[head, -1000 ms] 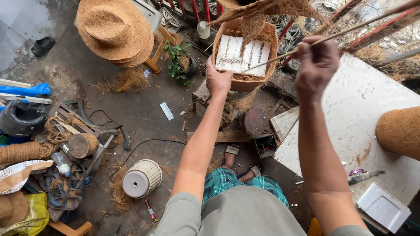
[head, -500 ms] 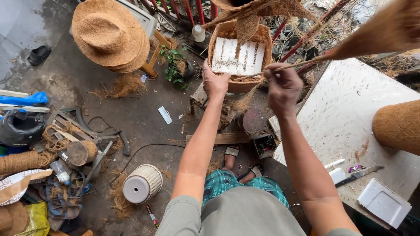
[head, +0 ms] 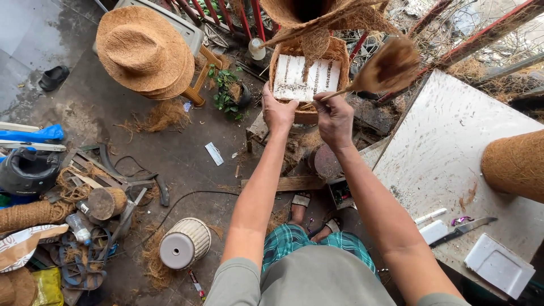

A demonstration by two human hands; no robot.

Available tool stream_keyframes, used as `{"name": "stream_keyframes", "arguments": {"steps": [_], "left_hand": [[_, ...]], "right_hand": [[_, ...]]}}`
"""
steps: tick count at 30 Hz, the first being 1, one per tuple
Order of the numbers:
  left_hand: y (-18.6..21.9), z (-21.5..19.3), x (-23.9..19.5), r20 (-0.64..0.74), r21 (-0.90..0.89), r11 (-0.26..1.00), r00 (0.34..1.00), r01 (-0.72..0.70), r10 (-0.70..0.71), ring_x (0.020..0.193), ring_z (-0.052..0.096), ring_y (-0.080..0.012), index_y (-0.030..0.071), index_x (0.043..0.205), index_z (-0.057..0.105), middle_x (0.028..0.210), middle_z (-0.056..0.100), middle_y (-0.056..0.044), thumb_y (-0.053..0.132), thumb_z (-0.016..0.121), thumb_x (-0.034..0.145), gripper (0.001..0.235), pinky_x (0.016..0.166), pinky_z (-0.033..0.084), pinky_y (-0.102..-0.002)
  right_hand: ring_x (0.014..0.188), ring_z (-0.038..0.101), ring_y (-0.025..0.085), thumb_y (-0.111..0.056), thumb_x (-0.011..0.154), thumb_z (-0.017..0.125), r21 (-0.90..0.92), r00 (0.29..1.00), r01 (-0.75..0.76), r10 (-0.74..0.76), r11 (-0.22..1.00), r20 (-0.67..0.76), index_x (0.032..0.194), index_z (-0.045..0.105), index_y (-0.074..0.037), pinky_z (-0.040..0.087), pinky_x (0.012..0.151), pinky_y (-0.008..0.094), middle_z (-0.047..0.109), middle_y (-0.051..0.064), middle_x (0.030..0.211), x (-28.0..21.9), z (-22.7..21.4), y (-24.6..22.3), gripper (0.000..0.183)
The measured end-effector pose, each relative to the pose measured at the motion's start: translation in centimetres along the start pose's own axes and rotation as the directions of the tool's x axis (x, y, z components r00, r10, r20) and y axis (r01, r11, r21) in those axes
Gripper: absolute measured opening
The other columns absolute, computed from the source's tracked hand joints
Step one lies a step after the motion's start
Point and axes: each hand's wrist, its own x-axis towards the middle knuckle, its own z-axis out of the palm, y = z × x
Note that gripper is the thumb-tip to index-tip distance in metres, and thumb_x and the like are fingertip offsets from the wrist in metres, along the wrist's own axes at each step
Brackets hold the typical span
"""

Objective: The person repeatedly sharpens thin wooden sticks using a large knife, then inserts the sharpened ends into a woven basket-like object. The person continues to sharpen additional sticks and insert them into the basket.

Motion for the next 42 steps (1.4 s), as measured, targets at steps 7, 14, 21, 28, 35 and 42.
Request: {"name": "stream_keyframes", "arguments": {"steps": [7, 14, 21, 28, 35, 42], "left_hand": [[-1.2, 0.1, 0.4, -0.022, -0.007, 1.000, 0.999, -0.027, 0.027, 0.130, 0.052, -0.0433, 0.012, 0.145, 0.044, 0.135, 0.056, -0.023, 0.011, 0.080, 0.062, 0.091, 0.111, 0.041, -0.052], [-1.9, 0.8, 0.7, -0.038, -0.007, 0.999, 0.999, -0.031, 0.030, 0.129, 0.055, -0.0399, 0.015, 0.144, 0.046, 0.133, 0.058, -0.020, 0.015, 0.082, 0.060, 0.091, 0.110, 0.042, -0.048], [-2.5, 0.7, 0.8, -0.044, 0.000, 0.999, 0.998, -0.054, 0.054, 0.128, 0.055, -0.0389, 0.016, 0.143, 0.047, 0.132, 0.059, -0.019, 0.016, 0.083, 0.060, 0.091, 0.110, 0.043, -0.047], [-1.9, 0.7, 0.9, -0.041, 0.003, 1.000, 0.999, 0.004, -0.004, 0.130, 0.054, -0.0384, 0.019, 0.147, 0.043, 0.137, 0.058, -0.019, 0.017, 0.079, 0.068, 0.088, 0.110, 0.043, -0.049], [-2.6, 0.7, 1.3, -0.084, -0.015, 0.998, 0.995, -0.056, 0.055, 0.131, 0.053, -0.0403, 0.015, 0.147, 0.043, 0.138, 0.056, -0.023, 0.021, 0.080, 0.068, 0.088, 0.109, 0.042, -0.049], [-4.2, 1.7, 1.8, -0.203, -0.034, 0.984, 0.965, -0.174, 0.164, 0.137, 0.045, -0.0363, 0.017, 0.149, 0.041, 0.144, 0.047, -0.022, 0.021, 0.081, 0.064, 0.094, 0.116, 0.037, -0.046]], "right_hand": [[0.082, 0.071, 0.031, -0.001, 0.091, 0.075, -0.051, 0.999, -0.012, 0.014, 0.999, 0.039, 0.094, 0.073, -0.006, 0.055, 0.074, 0.040, 0.069, 0.014, 0.081, -0.8, 0.6, 1.9, 0.006], [0.084, 0.071, 0.036, -0.003, 0.090, 0.075, -0.106, 0.997, 0.056, -0.050, 0.993, 0.054, 0.094, 0.073, -0.005, 0.055, 0.074, 0.042, 0.070, 0.016, 0.083, -1.3, 1.5, 3.5, 0.005], [0.093, 0.062, 0.018, -0.017, 0.090, 0.080, -0.275, 1.000, 0.000, -0.001, 0.961, -0.003, 0.093, 0.074, -0.018, 0.040, 0.091, 0.032, 0.069, -0.002, 0.083, -1.7, 0.7, 4.9, 0.006], [0.094, 0.065, 0.024, -0.019, 0.083, 0.085, -0.271, 1.000, 0.007, -0.014, 0.963, -0.024, 0.094, 0.075, -0.019, 0.044, 0.095, 0.035, 0.073, 0.001, 0.084, -0.9, 0.2, 4.2, 0.015], [0.106, 0.064, 0.036, -0.012, 0.079, 0.085, -0.206, 1.000, -0.002, 0.008, 0.979, 0.028, 0.111, 0.072, -0.010, 0.048, 0.097, 0.048, 0.072, 0.014, 0.101, -1.4, -0.4, 3.8, 0.035], [0.101, 0.066, 0.035, -0.017, 0.082, 0.083, -0.253, 0.999, -0.034, 0.024, 0.967, -0.041, 0.110, 0.074, -0.012, 0.051, 0.092, 0.045, 0.072, 0.012, 0.100, -2.8, -1.4, 2.0, 0.030]]}}
